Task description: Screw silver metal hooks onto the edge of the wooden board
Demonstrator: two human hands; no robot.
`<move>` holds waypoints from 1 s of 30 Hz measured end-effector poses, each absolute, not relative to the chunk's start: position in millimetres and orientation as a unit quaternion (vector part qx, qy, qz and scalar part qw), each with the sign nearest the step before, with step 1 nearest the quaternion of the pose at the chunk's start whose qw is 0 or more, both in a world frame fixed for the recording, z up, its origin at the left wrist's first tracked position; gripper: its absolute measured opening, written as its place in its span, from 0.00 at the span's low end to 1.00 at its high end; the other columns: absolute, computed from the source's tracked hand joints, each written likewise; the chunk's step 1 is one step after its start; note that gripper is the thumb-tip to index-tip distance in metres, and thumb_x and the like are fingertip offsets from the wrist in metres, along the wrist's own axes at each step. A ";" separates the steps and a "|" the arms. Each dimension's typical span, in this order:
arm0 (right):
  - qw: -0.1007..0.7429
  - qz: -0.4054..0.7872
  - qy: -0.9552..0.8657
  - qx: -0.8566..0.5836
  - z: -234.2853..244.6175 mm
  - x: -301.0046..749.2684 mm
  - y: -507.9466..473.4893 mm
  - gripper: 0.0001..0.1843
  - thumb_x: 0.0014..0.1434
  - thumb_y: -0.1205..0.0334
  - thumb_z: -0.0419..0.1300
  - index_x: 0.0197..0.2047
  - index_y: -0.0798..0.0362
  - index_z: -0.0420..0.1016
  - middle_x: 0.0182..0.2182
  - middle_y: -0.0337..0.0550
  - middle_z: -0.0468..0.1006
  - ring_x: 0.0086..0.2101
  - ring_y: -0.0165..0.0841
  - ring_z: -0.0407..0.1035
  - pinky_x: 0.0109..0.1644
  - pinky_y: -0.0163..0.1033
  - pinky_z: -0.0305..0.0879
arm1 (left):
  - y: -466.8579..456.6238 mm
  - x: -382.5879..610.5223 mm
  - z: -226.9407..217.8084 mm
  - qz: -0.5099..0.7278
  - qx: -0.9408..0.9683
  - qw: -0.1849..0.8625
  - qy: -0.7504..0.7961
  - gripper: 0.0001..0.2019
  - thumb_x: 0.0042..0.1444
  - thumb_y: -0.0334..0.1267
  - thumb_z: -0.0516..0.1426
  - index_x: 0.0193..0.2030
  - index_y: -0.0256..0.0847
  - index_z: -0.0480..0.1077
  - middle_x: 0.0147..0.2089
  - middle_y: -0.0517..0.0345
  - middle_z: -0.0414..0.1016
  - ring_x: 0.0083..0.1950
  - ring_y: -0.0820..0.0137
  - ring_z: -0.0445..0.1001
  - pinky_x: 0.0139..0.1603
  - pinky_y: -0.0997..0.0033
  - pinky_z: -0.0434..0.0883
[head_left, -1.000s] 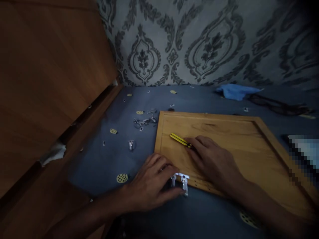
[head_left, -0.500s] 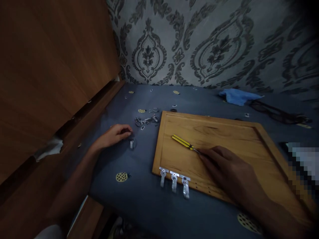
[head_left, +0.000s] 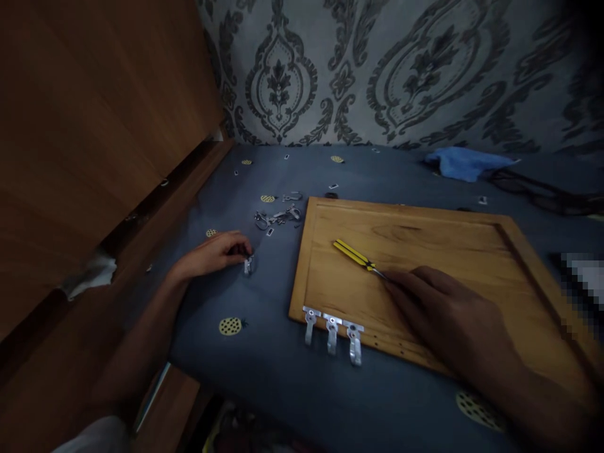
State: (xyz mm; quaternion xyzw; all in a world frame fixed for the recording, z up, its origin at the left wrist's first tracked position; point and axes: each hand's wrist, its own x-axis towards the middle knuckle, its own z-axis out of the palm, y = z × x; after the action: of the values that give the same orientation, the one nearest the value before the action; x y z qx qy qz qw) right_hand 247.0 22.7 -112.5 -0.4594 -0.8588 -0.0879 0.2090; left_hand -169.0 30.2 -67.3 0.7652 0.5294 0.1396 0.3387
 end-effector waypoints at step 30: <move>0.392 0.028 -0.876 -0.281 -88.0 215.4 -7.7 0.11 0.73 0.61 0.56 0.49 0.50 0.80 0.39 0.48 0.83 0.41 0.38 0.78 0.47 0.46 0.77 | 6.7 -86.7 -48.2 0.303 0.648 0.532 0.453 0.16 0.54 0.45 0.68 0.41 0.36 0.75 0.34 0.59 0.75 0.32 0.76 0.70 0.37 0.74 0.70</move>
State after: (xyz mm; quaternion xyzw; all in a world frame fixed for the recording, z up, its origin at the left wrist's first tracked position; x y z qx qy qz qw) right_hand 215.4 -7.7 -88.0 -0.2813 -0.8755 0.0281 0.3918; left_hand -86.7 6.7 -48.2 0.6480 0.4530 0.3027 0.5321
